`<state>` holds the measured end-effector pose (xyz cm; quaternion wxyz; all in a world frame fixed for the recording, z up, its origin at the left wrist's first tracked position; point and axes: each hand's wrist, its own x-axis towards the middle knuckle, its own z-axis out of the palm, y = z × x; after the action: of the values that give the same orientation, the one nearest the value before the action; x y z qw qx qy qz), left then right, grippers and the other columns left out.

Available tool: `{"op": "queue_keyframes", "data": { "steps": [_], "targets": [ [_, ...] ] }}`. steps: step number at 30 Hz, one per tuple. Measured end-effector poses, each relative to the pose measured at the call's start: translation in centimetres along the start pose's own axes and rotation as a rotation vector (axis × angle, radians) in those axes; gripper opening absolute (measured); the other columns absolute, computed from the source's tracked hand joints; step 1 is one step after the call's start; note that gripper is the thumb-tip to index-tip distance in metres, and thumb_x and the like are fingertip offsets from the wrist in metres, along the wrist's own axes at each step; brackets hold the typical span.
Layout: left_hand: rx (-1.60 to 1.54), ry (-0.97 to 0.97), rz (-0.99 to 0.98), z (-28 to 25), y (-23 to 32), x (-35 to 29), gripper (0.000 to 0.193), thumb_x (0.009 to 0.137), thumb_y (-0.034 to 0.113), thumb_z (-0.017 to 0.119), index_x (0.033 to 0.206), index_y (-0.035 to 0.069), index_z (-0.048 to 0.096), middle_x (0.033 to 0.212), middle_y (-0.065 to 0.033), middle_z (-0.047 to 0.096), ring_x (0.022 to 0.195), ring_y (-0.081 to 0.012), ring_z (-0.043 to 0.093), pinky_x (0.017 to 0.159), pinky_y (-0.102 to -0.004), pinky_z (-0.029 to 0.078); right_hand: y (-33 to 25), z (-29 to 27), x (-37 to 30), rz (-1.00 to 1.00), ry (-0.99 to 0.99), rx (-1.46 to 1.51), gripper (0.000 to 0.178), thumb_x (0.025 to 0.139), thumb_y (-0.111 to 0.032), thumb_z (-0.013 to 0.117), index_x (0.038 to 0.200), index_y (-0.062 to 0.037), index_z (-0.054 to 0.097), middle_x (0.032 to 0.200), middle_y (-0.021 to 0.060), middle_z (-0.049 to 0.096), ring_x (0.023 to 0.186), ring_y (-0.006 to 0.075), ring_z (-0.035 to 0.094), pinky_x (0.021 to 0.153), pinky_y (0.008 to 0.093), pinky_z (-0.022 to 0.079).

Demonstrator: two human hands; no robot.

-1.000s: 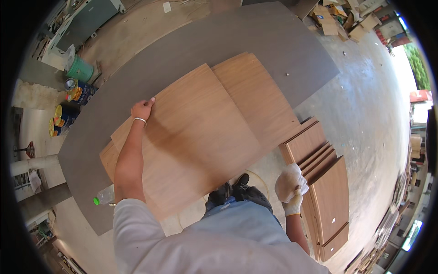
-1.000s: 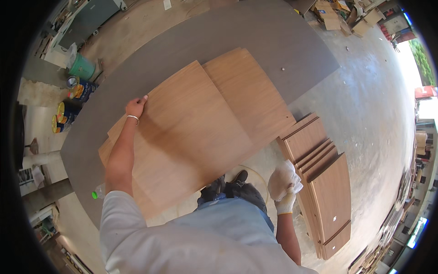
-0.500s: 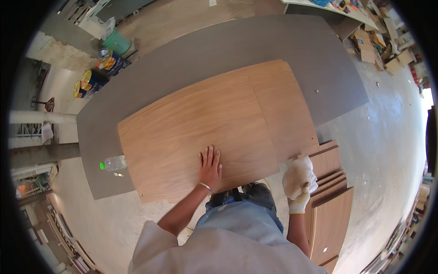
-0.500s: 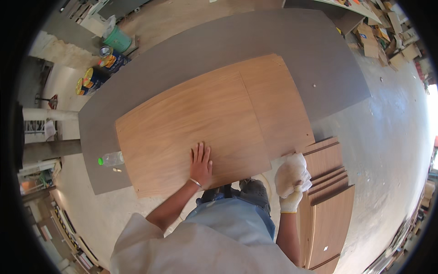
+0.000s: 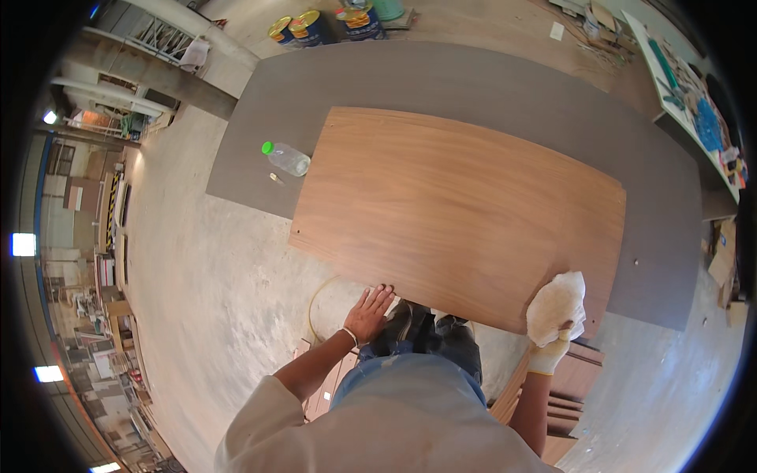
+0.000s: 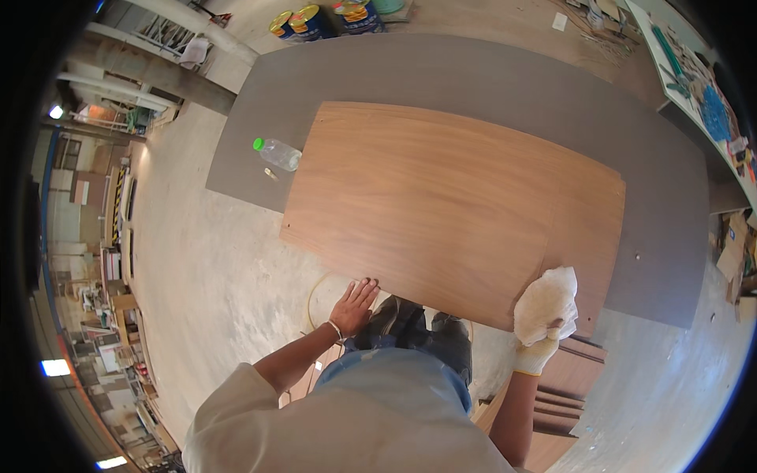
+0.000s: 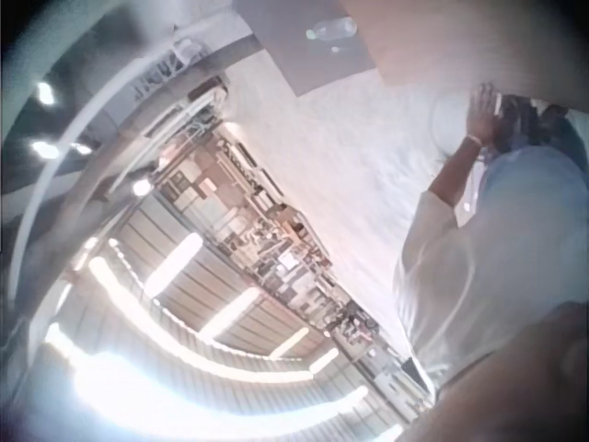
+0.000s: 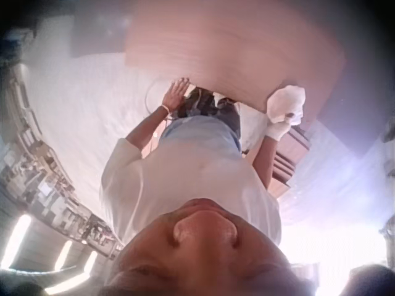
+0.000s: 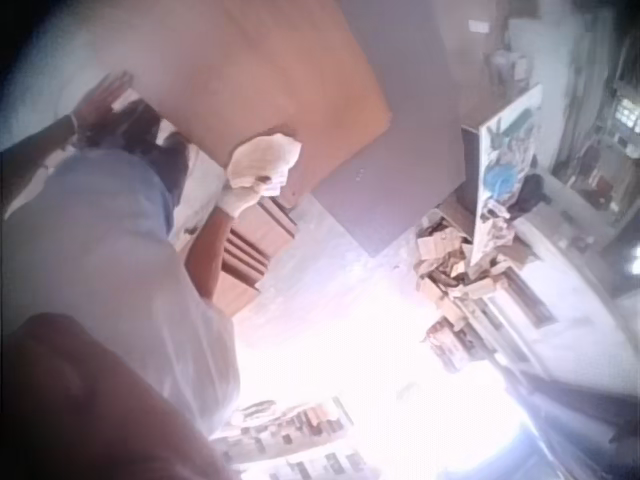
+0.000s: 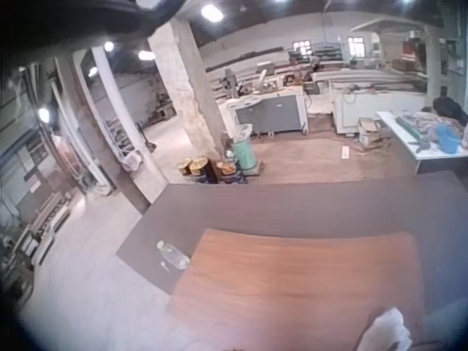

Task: The person wipes the surface of wooden panels with a white cloth, occasionally pouring liquid from a bottle onto the cloth. They handle multiple panels one at a time, moving them between a workbench and the floor, and use a small tool to scrape edges before wiping again.

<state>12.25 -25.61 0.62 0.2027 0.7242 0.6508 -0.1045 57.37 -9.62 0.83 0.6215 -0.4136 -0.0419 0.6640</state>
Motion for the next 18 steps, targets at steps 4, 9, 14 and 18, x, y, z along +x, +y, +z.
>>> {"op": "queue_keyframes", "data": {
  "steps": [4, 9, 14, 18],
  "targets": [
    [-0.037, 0.07, -0.075, -0.9, -1.5, -0.7, 0.072, 0.095, 0.024, 0.059, 0.16, 0.005, 0.034, 0.17, -0.0124, 0.028, 0.159, -0.0294, 0.023, 0.128, -0.0527, 0.017, 2.3, 2.7, 0.4, 0.106, -0.051, 0.047, 0.075, 0.095, -0.044, 0.074, 0.152, -0.0067, 0.044, 0.15, 0.0138, 0.054, 0.134, 0.0362, 0.056, 0.109, 0.0535, 0.052],
    [-0.15, 0.229, -0.057, -2.5, -7.0, 1.3, 0.069, 0.096, 0.021, 0.056, 0.159, 0.001, 0.035, 0.169, -0.0157, 0.03, 0.158, -0.0333, 0.024, 0.128, -0.0549, 0.015, 7.1, 5.1, -0.1, 0.18, -0.116, 0.039, 0.07, 0.096, -0.045, 0.071, 0.151, -0.0098, 0.045, 0.15, 0.0122, 0.055, 0.136, 0.036, 0.054, 0.111, 0.0552, 0.049],
    [-0.198, 0.354, -0.016, -5.1, -13.6, 8.0, 0.065, 0.1, 0.023, 0.053, 0.158, 0.002, 0.036, 0.168, -0.0159, 0.031, 0.157, -0.032, 0.026, 0.128, -0.0532, 0.018, 12.3, 5.5, -0.3, 0.218, 0.181, 0.01, 0.063, 0.1, -0.047, 0.063, 0.151, -0.0143, 0.048, 0.151, 0.01, 0.055, 0.136, 0.0355, 0.054, 0.113, 0.0545, 0.046],
    [-0.264, 0.462, 0.073, -8.2, -18.2, 16.3, 0.063, 0.1, 0.024, 0.053, 0.157, 0.001, 0.038, 0.167, -0.0158, 0.033, 0.156, -0.0324, 0.027, 0.128, -0.0509, 0.019, 12.5, 4.4, 0.5, 0.218, 0.316, -0.039, 0.057, 0.102, -0.047, 0.056, 0.15, -0.0156, 0.051, 0.151, 0.0093, 0.055, 0.136, 0.0345, 0.053, 0.114, 0.0534, 0.044]
  ]
}}
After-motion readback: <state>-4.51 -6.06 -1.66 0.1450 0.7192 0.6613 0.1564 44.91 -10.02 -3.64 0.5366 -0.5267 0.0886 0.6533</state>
